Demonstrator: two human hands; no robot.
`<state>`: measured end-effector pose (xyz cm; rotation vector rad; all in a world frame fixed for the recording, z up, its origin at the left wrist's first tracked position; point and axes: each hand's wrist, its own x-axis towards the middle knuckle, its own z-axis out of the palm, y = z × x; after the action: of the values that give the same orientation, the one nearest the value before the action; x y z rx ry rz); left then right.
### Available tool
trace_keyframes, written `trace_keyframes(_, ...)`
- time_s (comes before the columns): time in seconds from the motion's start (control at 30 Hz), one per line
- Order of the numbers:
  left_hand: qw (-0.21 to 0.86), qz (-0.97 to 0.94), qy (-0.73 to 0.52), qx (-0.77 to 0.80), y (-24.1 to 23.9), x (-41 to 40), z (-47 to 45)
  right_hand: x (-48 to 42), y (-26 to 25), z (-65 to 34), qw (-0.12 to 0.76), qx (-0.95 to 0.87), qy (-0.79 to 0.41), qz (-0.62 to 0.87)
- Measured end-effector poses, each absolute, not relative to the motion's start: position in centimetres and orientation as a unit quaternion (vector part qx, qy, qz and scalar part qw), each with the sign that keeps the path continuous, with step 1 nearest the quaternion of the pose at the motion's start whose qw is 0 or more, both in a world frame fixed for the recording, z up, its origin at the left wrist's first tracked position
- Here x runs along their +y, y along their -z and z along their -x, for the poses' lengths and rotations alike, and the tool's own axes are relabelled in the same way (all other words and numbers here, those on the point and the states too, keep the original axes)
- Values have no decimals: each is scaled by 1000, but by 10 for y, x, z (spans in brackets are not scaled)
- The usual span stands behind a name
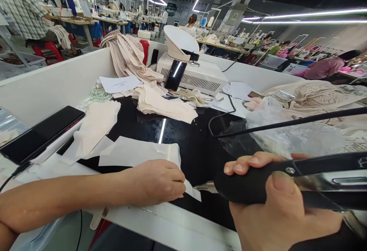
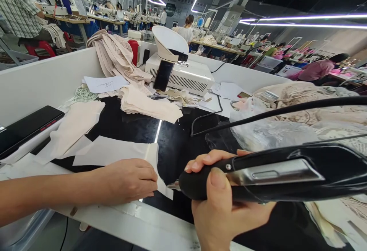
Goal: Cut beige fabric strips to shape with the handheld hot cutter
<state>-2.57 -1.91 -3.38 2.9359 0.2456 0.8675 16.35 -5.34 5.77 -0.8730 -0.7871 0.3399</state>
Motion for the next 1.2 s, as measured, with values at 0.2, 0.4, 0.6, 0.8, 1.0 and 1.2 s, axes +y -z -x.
trace_keyframes(0.2,44,-956,-279,80,33,-18,27,-56,-57,-166,815,-374,-171,408)
trace_keyframes(0.4,51,-957,-274,79,31,-17,28,-63,-56,-162,821,-355,-211,393)
trace_keyframes(0.6,43,-959,-271,70,32,-16,26,-62,-52,-151,813,-386,-217,378)
trace_keyframes(0.8,49,-966,-243,77,30,-16,27,-61,-56,-154,804,-388,-214,397)
trace_keyframes(1.0,48,-962,-256,79,28,-17,28,-68,-56,-166,816,-337,-201,424)
trace_keyframes(1.2,57,-967,-231,90,30,-17,27,-70,-54,-166,812,-371,-189,409)
